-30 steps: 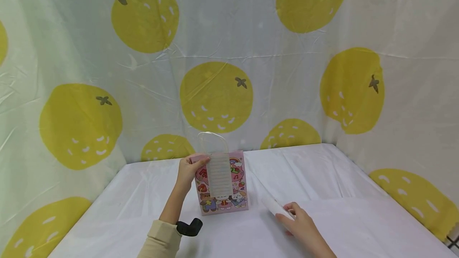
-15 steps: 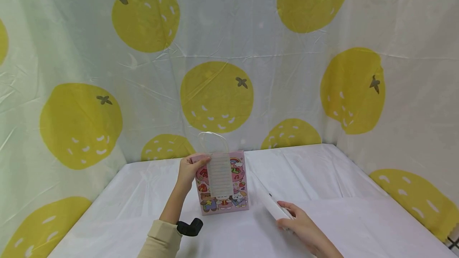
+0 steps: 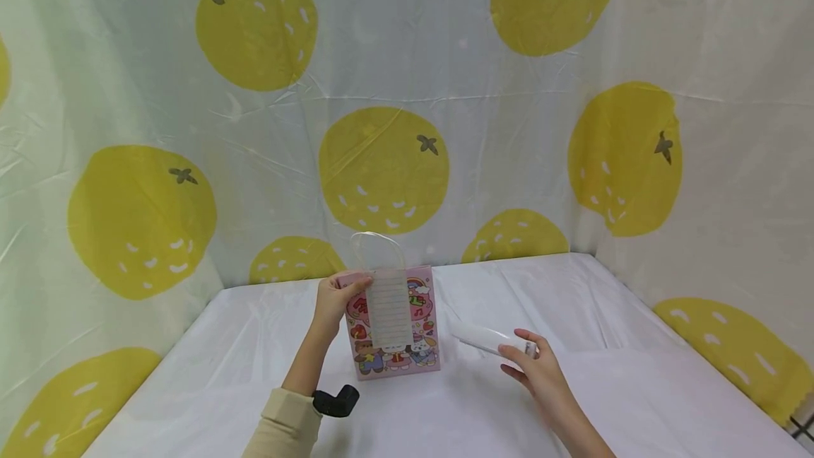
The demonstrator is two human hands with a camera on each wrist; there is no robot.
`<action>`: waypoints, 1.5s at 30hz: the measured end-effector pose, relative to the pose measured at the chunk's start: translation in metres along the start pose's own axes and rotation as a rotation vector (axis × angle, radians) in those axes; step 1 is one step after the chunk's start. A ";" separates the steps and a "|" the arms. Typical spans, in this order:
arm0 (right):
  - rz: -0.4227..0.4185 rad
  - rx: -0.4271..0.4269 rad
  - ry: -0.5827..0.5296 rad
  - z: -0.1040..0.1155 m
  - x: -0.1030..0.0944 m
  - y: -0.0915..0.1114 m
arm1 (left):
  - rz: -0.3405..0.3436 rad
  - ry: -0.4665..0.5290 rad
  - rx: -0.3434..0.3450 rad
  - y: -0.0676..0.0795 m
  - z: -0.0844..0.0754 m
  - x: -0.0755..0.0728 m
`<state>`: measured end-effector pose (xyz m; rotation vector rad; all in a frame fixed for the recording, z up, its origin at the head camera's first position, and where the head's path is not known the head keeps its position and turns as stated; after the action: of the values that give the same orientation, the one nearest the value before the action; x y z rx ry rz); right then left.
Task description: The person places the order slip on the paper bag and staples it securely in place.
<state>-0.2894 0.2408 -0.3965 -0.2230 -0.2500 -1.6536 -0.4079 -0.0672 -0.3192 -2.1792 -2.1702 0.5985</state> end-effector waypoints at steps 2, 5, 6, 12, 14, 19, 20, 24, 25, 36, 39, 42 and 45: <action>0.011 -0.002 -0.010 0.002 0.002 -0.002 | 0.004 -0.007 -0.002 0.000 0.000 0.000; 0.017 -0.008 -0.052 0.004 0.007 -0.005 | 0.009 -0.004 -0.007 0.000 0.001 0.000; 0.024 -0.013 -0.068 0.004 0.009 -0.006 | 0.010 0.001 -0.009 -0.001 0.001 0.000; 0.020 0.002 -0.138 0.003 0.017 -0.013 | -0.008 0.015 -0.001 0.000 0.000 -0.001; 0.008 0.026 -0.164 0.001 0.019 -0.015 | -0.007 0.017 0.008 0.000 0.001 0.000; 0.001 0.076 -0.191 -0.002 0.023 -0.019 | 0.001 0.030 0.016 0.000 0.000 0.002; 0.002 0.084 -0.195 -0.002 0.023 -0.020 | 0.001 0.030 0.017 0.000 0.000 0.002; 0.018 0.109 -0.217 -0.004 0.027 -0.024 | 0.004 0.027 0.011 0.000 0.000 0.002; 0.022 0.116 -0.232 -0.005 0.028 -0.025 | 0.004 0.024 0.011 0.000 -0.001 0.001; 0.162 0.210 -0.417 -0.007 0.048 -0.033 | -0.005 0.024 0.022 0.000 0.001 0.001; 0.163 0.239 -0.459 -0.005 0.052 -0.035 | -0.007 0.022 0.020 -0.001 0.002 0.001; 0.145 0.259 -0.475 -0.003 0.056 -0.038 | -0.006 0.017 0.022 -0.001 0.002 0.001; 0.146 0.266 -0.469 0.002 0.060 -0.041 | -0.005 0.018 0.028 -0.002 0.002 0.001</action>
<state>-0.3365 0.1886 -0.3781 -0.4158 -0.7840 -1.3890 -0.4104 -0.0663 -0.3212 -2.1562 -2.1443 0.6031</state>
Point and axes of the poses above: each hand's wrist, its own y-axis away from the middle knuckle, its own x-axis out of the palm, z = x × y, the point moved 6 cm from there along -y, towards the middle knuckle, and after that the axes turned 15 degrees about -y, right-handed, at the moved point
